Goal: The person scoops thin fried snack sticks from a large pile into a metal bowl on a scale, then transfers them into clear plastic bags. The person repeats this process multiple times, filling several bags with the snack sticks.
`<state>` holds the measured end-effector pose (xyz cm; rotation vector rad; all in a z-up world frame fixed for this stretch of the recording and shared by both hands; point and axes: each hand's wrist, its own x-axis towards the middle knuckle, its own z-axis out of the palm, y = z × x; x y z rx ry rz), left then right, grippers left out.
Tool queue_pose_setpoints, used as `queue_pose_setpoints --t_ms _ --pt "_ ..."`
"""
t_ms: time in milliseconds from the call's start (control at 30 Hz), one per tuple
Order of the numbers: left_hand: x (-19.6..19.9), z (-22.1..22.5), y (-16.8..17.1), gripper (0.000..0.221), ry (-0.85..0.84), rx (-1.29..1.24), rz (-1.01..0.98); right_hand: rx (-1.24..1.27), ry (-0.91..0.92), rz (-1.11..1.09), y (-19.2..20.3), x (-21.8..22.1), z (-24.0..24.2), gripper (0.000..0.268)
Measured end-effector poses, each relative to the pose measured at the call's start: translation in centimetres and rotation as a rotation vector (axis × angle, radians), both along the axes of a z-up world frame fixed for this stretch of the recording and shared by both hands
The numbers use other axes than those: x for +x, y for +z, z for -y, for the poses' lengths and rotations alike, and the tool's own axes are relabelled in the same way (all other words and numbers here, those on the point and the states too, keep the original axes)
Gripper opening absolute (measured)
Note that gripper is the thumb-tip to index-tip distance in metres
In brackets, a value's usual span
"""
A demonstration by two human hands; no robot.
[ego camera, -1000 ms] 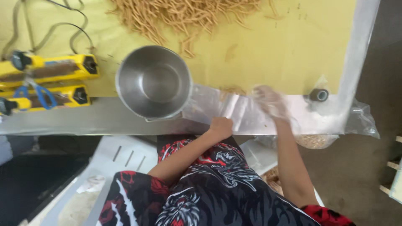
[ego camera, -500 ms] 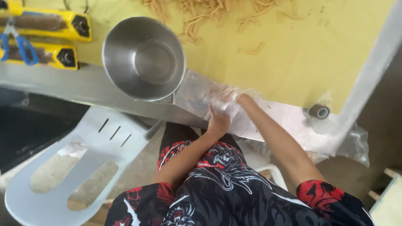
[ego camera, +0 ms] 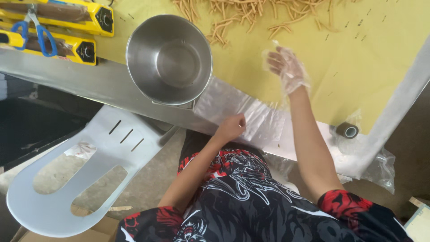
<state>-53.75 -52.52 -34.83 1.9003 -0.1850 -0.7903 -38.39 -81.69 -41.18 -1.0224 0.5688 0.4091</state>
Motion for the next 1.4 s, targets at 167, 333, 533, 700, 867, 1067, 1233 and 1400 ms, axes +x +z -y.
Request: queue_pose_setpoints --t_ms 167,333,533,700,867,1067,1233,1400 --pt "2.3 -1.5 -2.8 0.017 0.042 -0.296 -0.498 0.01 -0.209 -0.027 -0.9 -5.4 6.3 0.049" --pt "3.8 -0.1 -1.9 0.027 -0.146 0.06 -0.2 0.022 -0.409 -0.154 -2.4 -7.6 10.2 0.044" --pt "2.2 4.2 -1.4 0.037 -0.863 0.463 0.413 0.017 -0.441 -0.182 -2.6 -10.5 10.7 0.046" --pt "0.2 3.8 -4.6 0.015 -0.775 0.435 0.653 -0.165 -0.435 -0.292 -1.3 -13.2 9.1 0.049" --pt "2.3 1.4 -0.9 0.011 -0.531 0.066 0.264 -0.206 -0.483 -0.298 0.5 -15.0 8.3 0.05" --pt "7.1 -4.3 8.1 0.035 -0.277 -0.251 -0.349 -0.188 -0.519 -0.279 1.7 -14.4 7.0 0.05" --pt "8.1 -6.7 18.2 0.029 -0.515 -0.129 -0.341 -0.041 -0.539 -0.196 2.9 -11.2 4.9 0.047" --pt "9.4 -10.8 26.0 0.024 -0.576 0.014 -0.101 0.094 -0.411 -0.099 4.0 -5.3 1.1 0.05"
